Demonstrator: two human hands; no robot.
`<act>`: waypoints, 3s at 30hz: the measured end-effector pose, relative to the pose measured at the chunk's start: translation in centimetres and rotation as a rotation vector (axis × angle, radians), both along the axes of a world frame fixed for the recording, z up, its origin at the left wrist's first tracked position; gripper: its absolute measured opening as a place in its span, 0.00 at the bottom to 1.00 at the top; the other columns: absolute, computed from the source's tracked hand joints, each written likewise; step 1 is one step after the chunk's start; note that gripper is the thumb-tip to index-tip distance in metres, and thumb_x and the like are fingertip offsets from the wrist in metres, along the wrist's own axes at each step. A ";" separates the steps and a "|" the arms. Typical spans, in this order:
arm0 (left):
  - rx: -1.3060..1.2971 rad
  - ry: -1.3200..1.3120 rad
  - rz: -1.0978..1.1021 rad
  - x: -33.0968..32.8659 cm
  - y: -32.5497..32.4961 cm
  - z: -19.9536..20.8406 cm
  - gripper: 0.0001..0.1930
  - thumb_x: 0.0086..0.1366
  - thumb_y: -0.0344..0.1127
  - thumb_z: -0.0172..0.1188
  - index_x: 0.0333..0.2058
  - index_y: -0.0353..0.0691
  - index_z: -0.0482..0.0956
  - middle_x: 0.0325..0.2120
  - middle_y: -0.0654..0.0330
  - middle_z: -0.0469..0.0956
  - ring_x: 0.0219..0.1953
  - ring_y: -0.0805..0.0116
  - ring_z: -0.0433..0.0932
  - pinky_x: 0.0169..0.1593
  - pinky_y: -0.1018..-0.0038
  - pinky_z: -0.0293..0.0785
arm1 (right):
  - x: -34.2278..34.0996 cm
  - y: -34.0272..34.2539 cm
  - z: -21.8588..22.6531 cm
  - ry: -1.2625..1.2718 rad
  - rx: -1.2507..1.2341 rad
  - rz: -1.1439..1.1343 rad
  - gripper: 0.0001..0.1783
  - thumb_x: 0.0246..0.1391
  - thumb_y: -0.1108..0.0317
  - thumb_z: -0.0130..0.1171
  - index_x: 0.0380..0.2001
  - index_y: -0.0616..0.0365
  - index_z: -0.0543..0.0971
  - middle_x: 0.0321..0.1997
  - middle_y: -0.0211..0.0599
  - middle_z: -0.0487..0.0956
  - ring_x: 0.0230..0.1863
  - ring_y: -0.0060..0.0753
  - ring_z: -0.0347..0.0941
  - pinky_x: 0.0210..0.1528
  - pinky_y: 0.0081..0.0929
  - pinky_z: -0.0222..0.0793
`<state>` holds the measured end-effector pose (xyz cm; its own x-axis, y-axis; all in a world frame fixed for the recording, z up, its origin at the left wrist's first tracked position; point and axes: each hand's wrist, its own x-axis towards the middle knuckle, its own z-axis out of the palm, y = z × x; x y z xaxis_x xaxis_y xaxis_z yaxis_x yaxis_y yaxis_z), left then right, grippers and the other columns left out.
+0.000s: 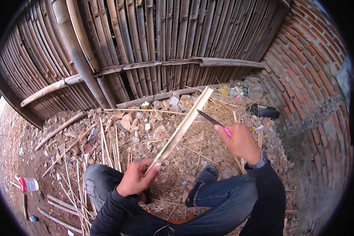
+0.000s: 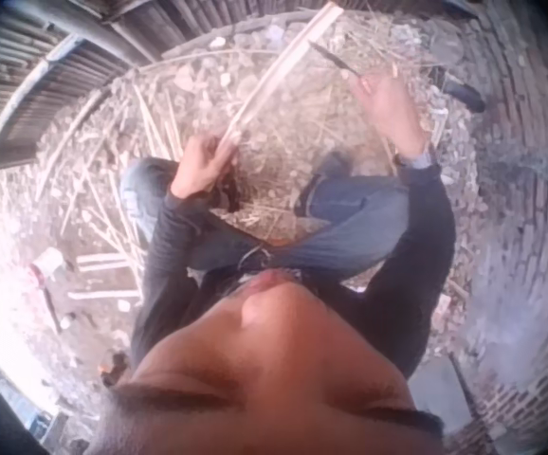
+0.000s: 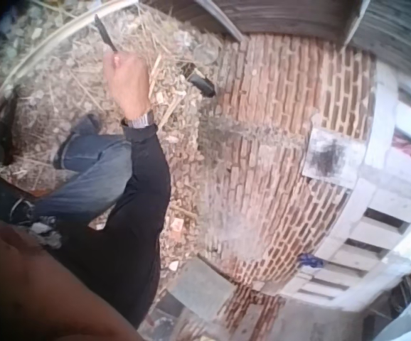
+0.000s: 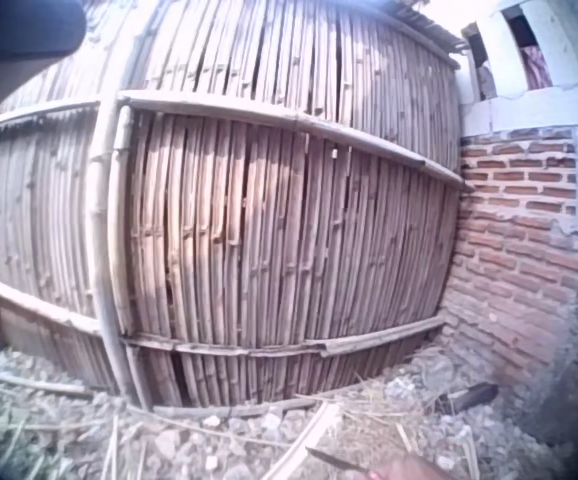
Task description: The person shaves a long bamboo strip using a knife, removing outer layers and smoothing the surface while sitting on the ground.
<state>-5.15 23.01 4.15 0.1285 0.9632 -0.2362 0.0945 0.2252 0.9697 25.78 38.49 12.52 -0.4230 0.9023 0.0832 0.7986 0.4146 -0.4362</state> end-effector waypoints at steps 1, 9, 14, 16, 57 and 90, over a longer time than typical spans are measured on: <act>0.001 0.006 -0.002 0.0 0.0 0.0 0.15 0.77 0.36 0.59 0.29 0.37 0.78 0.19 0.71 0.75 0.20 0.86 0.67 0.25 0.80 0.62 | -0.1 -0.1 -0.1 -0.008 -0.029 0.011 0.38 0.71 0.44 0.54 0.16 0.68 0.76 0.12 0.58 0.68 0.17 0.62 0.68 0.25 0.52 0.63; 0.023 0.049 -0.020 0.0 -0.2 0.5 0.14 0.76 0.36 0.59 0.30 0.36 0.79 0.18 0.70 0.75 0.20 0.84 0.68 0.25 0.78 0.63 | 5.8 5.2 -2.2 0.011 0.294 -0.294 0.37 0.71 0.46 0.55 0.16 0.70 0.75 0.14 0.60 0.69 0.18 0.64 0.68 0.26 0.53 0.62; 0.032 0.112 -0.030 -0.1 0.1 0.3 0.13 0.76 0.36 0.60 0.30 0.36 0.79 0.18 0.69 0.75 0.21 0.83 0.68 0.26 0.77 0.63 | 2.8 2.2 -0.6 0.081 0.155 -0.161 0.36 0.70 0.48 0.57 0.16 0.70 0.74 0.14 0.60 0.67 0.16 0.60 0.64 0.24 0.51 0.59; 0.026 0.109 -0.021 0.0 0.1 0.3 0.13 0.76 0.35 0.60 0.30 0.36 0.79 0.18 0.69 0.76 0.21 0.83 0.68 0.26 0.76 0.63 | 2.3 1.4 -0.6 0.073 0.095 -0.125 0.36 0.70 0.48 0.58 0.16 0.69 0.73 0.14 0.57 0.67 0.16 0.57 0.66 0.24 0.49 0.59; 0.201 0.267 0.055 0.8 1.6 -1.6 0.14 0.75 0.37 0.60 0.31 0.34 0.81 0.18 0.62 0.79 0.21 0.77 0.73 0.29 0.71 0.70 | -6.5 -2.9 -8.2 -0.212 0.363 0.334 0.31 0.69 0.38 0.52 0.27 0.58 0.76 0.11 0.43 0.77 0.14 0.48 0.79 0.15 0.46 0.73; -0.026 0.054 0.040 0.1 -1.4 -2.9 0.17 0.77 0.40 0.61 0.27 0.38 0.79 0.13 0.73 0.70 0.16 0.85 0.66 0.20 0.81 0.58 | -6.9 -4.0 -8.2 -0.221 0.109 0.252 0.31 0.73 0.43 0.47 0.31 0.63 0.79 0.14 0.51 0.77 0.19 0.58 0.80 0.22 0.54 0.76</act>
<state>-5.06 21.62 1.27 0.0763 0.9608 -0.2665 0.1365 0.2547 0.9573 18.86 34.52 4.30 -0.6497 0.7582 0.0545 0.7355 0.6452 -0.2067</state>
